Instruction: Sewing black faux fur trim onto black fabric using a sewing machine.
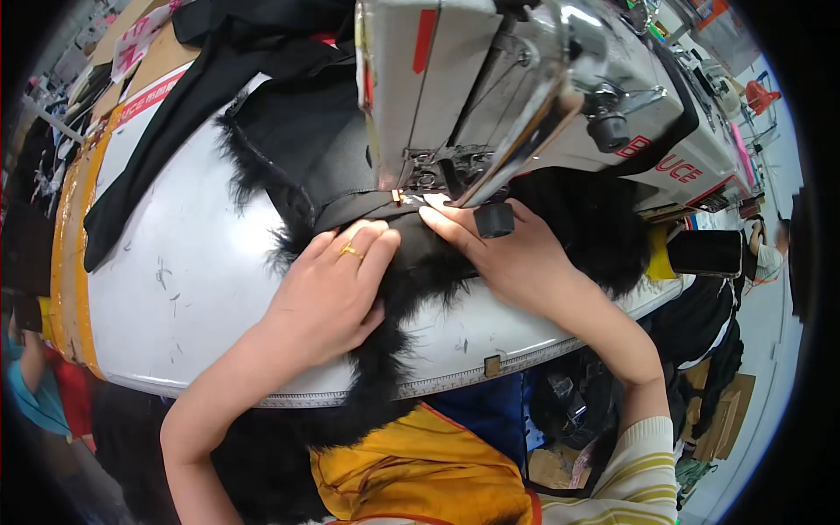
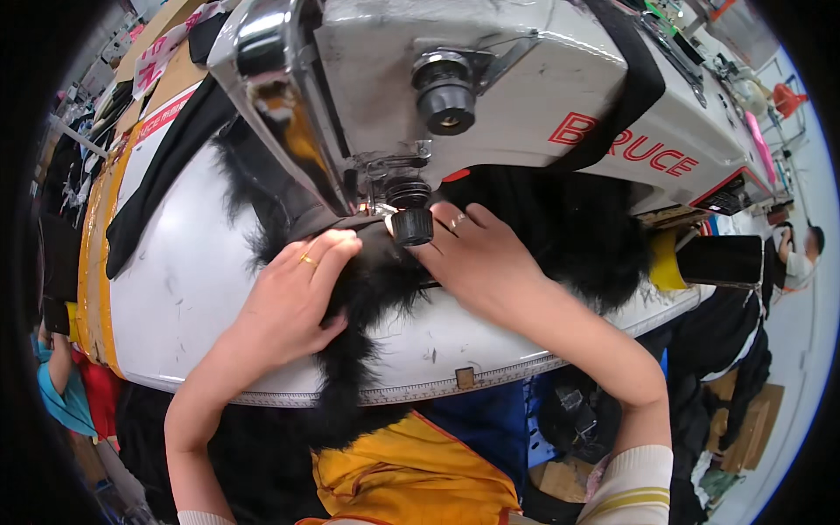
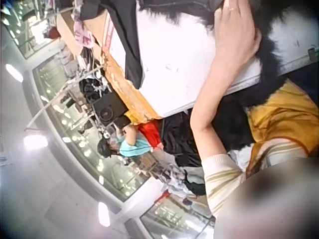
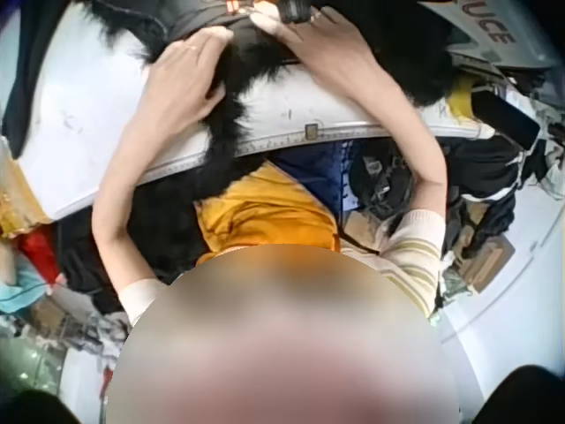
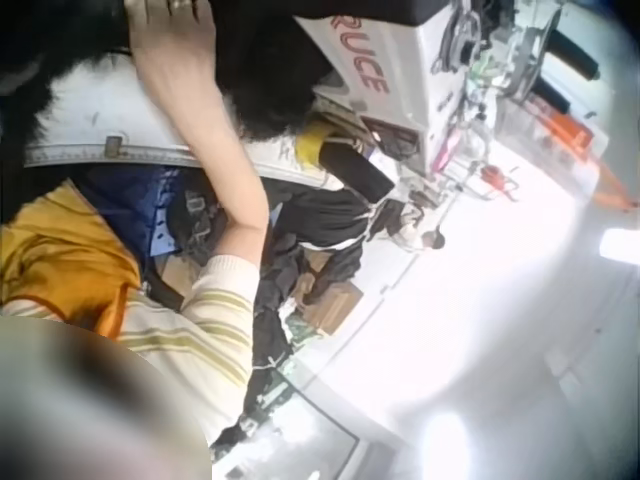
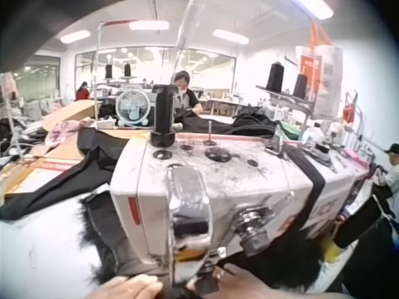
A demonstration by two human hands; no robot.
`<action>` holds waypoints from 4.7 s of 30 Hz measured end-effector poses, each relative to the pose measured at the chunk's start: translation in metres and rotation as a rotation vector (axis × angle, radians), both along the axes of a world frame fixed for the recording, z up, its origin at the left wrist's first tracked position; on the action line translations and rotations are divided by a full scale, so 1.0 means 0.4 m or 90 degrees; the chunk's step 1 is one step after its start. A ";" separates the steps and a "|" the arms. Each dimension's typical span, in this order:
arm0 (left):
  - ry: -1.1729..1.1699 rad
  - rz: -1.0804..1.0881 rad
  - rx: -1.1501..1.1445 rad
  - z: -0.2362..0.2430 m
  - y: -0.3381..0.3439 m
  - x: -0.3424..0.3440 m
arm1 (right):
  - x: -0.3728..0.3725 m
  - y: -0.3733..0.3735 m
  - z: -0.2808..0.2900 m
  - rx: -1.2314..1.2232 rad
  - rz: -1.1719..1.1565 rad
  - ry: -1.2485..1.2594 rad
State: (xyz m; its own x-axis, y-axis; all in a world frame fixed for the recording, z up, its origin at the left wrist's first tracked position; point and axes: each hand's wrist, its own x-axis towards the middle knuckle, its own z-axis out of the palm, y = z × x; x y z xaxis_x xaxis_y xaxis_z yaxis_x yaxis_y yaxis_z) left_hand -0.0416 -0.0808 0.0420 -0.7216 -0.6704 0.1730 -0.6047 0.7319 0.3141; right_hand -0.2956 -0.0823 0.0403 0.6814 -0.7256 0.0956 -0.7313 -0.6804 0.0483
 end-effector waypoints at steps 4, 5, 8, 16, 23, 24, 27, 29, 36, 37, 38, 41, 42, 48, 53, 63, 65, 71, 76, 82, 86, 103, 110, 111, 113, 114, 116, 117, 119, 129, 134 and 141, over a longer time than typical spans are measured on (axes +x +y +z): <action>-0.117 0.077 -0.042 0.007 -0.073 -0.005 | 0.008 -0.038 -0.022 0.046 -0.120 -0.037; -0.098 0.026 -0.012 0.007 -0.097 0.006 | 0.003 -0.046 -0.021 0.027 -0.107 -0.019; -0.089 -0.120 -0.005 0.009 -0.089 0.050 | -0.025 -0.028 0.001 -0.079 -0.043 0.098; -0.046 -0.094 -0.188 0.002 -0.023 -0.032 | 0.019 -0.023 -0.010 -0.085 0.125 0.000; 0.024 -0.145 -0.167 -0.033 -0.025 0.055 | 0.026 -0.010 -0.005 0.002 0.006 -0.005; 0.001 -0.135 -0.119 -0.024 -0.017 0.070 | 0.025 -0.008 -0.008 -0.004 -0.006 -0.007; 0.014 -0.104 -0.039 0.016 0.002 0.063 | 0.024 -0.010 -0.022 -0.014 -0.013 -0.045; 0.074 -0.041 -0.006 0.030 0.013 0.015 | 0.022 -0.011 -0.030 -0.009 0.005 -0.046; 0.060 0.012 -0.120 -0.028 0.026 -0.055 | 0.008 -0.027 -0.033 0.046 0.000 -0.133; 0.063 0.020 -0.133 -0.036 0.044 -0.041 | 0.008 -0.027 -0.034 0.052 -0.004 -0.128; 0.043 0.038 -0.088 -0.040 0.064 -0.025 | 0.005 -0.027 -0.034 0.054 -0.006 -0.120; 0.015 0.047 -0.091 -0.049 0.090 0.011 | -0.001 -0.032 -0.039 -0.008 0.010 -0.082; 0.007 0.040 -0.097 -0.051 0.084 0.018 | -0.004 -0.036 -0.040 -0.041 0.020 -0.061; 0.057 -0.057 -0.122 -0.057 -0.065 0.038 | -0.036 -0.089 -0.057 0.015 -0.073 -0.119; 0.053 -0.107 -0.086 -0.068 -0.132 0.036 | -0.062 -0.106 -0.107 -0.056 -0.126 -0.227; 0.081 -0.096 -0.134 -0.054 -0.120 0.034 | -0.082 -0.108 -0.126 -0.118 -0.094 -0.169; 0.066 -0.092 -0.128 -0.052 -0.121 0.032 | -0.081 -0.108 -0.121 -0.107 -0.093 -0.168; 0.067 -0.093 -0.139 -0.061 -0.119 0.036 | -0.077 -0.099 -0.100 0.012 -0.116 -0.136; 0.070 -0.090 -0.124 -0.063 -0.129 0.038 | -0.034 -0.101 -0.070 -0.181 0.049 -0.112; -0.027 -0.122 -0.066 -0.015 -0.142 0.061 | -0.002 -0.106 -0.028 -0.171 0.030 -0.049; -0.069 -0.173 -0.158 -0.012 -0.117 0.060 | -0.001 -0.048 0.002 -0.269 0.062 0.049; -0.091 -0.172 -0.191 -0.007 -0.103 0.071 | 0.030 -0.023 -0.023 -0.059 0.075 -0.119; 0.025 -0.237 -0.217 -0.022 -0.116 0.059 | -0.001 -0.035 -0.036 -0.003 0.084 -0.088; 0.051 -0.242 -0.224 -0.023 -0.114 0.063 | -0.006 -0.037 -0.038 -0.007 0.089 -0.086; 0.032 -0.209 -0.213 -0.026 -0.110 0.074 | -0.012 -0.046 -0.043 0.008 0.089 -0.137; 0.034 -0.201 -0.212 -0.029 -0.114 0.077 | -0.010 -0.055 -0.047 0.034 0.086 -0.188; 0.035 -0.186 -0.224 -0.038 -0.129 0.079 | -0.018 -0.068 -0.044 0.066 0.033 -0.191; 0.036 -0.181 -0.235 -0.045 -0.144 0.076 | -0.017 -0.078 -0.047 0.011 0.041 -0.226; 0.046 -0.171 -0.237 -0.056 -0.168 0.065 | -0.038 -0.077 -0.039 -0.069 0.027 -0.226; 0.045 -0.176 -0.264 -0.070 -0.178 0.050 | -0.078 -0.097 -0.107 -0.073 -0.034 -0.180; 0.059 -0.154 -0.299 -0.072 -0.173 0.034 | -0.064 -0.096 -0.095 -0.113 -0.030 -0.185; 0.053 -0.124 -0.341 -0.078 -0.163 0.025 | -0.051 -0.103 -0.085 -0.158 -0.024 -0.194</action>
State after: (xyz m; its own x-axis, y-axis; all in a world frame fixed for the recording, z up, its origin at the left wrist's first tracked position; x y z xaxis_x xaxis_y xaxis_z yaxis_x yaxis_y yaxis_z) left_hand -0.0317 -0.1461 0.0109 -0.7924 -0.3294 0.5135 -0.4314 0.8977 -0.0899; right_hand -0.3159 -0.1236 0.0064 0.5681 -0.6787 0.4655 -0.7614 -0.6481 -0.0158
